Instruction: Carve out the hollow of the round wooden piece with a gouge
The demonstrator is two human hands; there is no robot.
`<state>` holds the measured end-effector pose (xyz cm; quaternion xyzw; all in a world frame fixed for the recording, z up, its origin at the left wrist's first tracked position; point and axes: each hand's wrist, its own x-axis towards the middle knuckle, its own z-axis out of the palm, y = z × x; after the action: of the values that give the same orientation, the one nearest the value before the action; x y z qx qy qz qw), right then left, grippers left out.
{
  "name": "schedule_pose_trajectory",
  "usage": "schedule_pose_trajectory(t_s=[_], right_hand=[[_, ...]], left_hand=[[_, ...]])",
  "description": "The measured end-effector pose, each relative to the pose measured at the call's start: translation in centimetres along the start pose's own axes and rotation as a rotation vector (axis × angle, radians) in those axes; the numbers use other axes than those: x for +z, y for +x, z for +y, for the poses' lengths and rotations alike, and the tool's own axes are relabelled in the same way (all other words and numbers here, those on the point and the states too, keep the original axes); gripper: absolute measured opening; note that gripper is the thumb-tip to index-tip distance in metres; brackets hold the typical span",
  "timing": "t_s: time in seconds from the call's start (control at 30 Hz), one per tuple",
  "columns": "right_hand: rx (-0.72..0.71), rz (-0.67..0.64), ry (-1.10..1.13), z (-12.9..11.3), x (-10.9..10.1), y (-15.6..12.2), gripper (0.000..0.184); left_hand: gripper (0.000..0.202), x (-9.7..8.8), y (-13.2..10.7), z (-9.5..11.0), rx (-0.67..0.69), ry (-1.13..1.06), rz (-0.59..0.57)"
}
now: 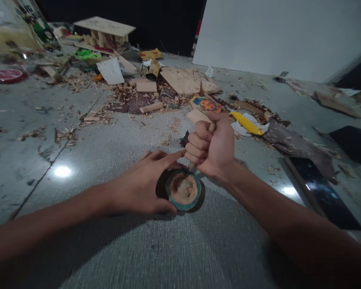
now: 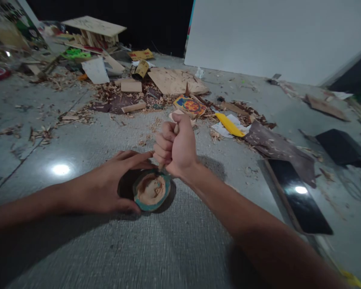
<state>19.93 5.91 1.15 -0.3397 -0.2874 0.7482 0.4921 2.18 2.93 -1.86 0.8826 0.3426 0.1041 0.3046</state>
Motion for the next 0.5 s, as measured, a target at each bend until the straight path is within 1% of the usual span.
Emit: schedule_pose_trajectory(t_s=[0.07, 0.1, 0.17, 0.4, 0.5], right_hand=[[0.048, 0.064, 0.070, 0.0, -0.3, 0.2, 0.053], [0.061, 0.087, 0.096, 0.0, -0.5, 0.3, 0.052], [0.059, 0.107, 0.116, 0.1, -0.7, 0.3, 0.050], [0.100, 0.242, 0.190, 0.6, -1.6, 0.5, 0.043], [0.095, 0.273, 0.190, 0.7, -1.9, 0.5, 0.042]], left_hand=[[0.099, 0.0, -0.1, 0.0, 0.002, -0.002, -0.011], [0.101, 0.0, -0.2, -0.1, 0.002, -0.003, -0.012], [0.099, -0.1, -0.3, -0.1, 0.008, -0.006, -0.017], [0.097, -0.1, -0.5, -0.4, 0.058, -0.024, -0.025], [0.090, -0.2, -0.4, -0.4, 0.071, -0.006, -0.028]])
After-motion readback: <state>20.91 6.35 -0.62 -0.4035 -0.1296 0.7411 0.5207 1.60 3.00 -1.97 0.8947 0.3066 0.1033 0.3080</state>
